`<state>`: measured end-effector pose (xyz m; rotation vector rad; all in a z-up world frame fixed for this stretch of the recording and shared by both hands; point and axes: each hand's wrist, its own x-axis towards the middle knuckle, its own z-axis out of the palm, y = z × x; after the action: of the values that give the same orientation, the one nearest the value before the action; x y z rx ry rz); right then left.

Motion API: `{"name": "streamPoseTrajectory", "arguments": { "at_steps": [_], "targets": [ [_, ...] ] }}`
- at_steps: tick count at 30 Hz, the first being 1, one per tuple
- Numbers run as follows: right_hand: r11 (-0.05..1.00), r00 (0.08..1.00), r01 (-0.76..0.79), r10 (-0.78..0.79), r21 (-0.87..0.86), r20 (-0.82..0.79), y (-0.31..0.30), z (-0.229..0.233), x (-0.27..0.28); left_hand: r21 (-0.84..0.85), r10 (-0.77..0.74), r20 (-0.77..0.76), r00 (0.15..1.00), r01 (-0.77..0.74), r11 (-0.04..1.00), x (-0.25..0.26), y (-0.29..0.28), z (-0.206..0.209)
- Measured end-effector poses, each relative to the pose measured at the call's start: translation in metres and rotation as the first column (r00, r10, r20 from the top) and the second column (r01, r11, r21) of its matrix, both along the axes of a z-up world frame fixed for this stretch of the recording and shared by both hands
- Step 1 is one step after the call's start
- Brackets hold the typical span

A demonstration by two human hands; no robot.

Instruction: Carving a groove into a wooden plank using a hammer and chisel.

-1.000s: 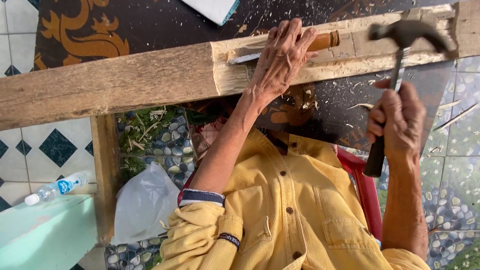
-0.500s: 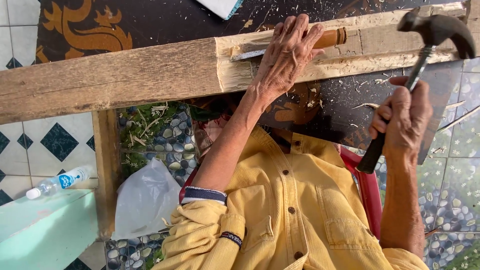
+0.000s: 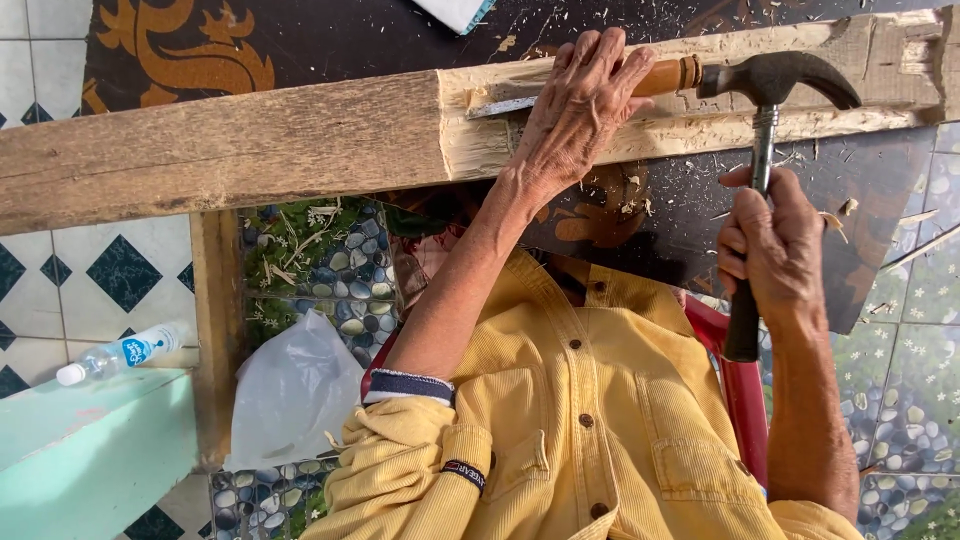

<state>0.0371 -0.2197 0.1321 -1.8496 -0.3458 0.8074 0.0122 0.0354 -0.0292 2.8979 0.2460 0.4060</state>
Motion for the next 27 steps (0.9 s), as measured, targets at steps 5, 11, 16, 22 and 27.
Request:
{"name": "streamPoseTrajectory", "arguments": {
  "at_steps": [5,11,16,22,27],
  "targets": [
    [0.985,0.992,0.105,-0.114,0.136,0.057,-0.007,-0.003,-0.003,0.039,0.013,-0.069,0.998,-0.010,0.999,-0.007,-0.005,0.001],
    [0.998,0.998,0.060,-0.060,0.037,0.003,0.005,-0.003,-0.003,-0.030,0.007,-0.001,1.000,-0.007,1.000,-0.002,-0.003,-0.003],
    [0.995,0.995,0.100,-0.099,0.028,-0.029,0.002,-0.017,-0.001,0.160,-0.041,0.136,0.990,0.019,0.987,-0.004,0.001,0.024],
    [0.993,0.995,0.082,-0.078,0.087,-0.056,0.000,-0.035,0.002,-0.058,-0.108,0.143,0.984,0.118,0.991,-0.016,0.004,0.016],
    [0.993,0.995,0.073,-0.067,0.091,-0.070,0.000,-0.036,0.003,-0.579,-0.003,0.481,0.877,0.321,0.749,-0.044,0.025,0.071]
  ]
}}
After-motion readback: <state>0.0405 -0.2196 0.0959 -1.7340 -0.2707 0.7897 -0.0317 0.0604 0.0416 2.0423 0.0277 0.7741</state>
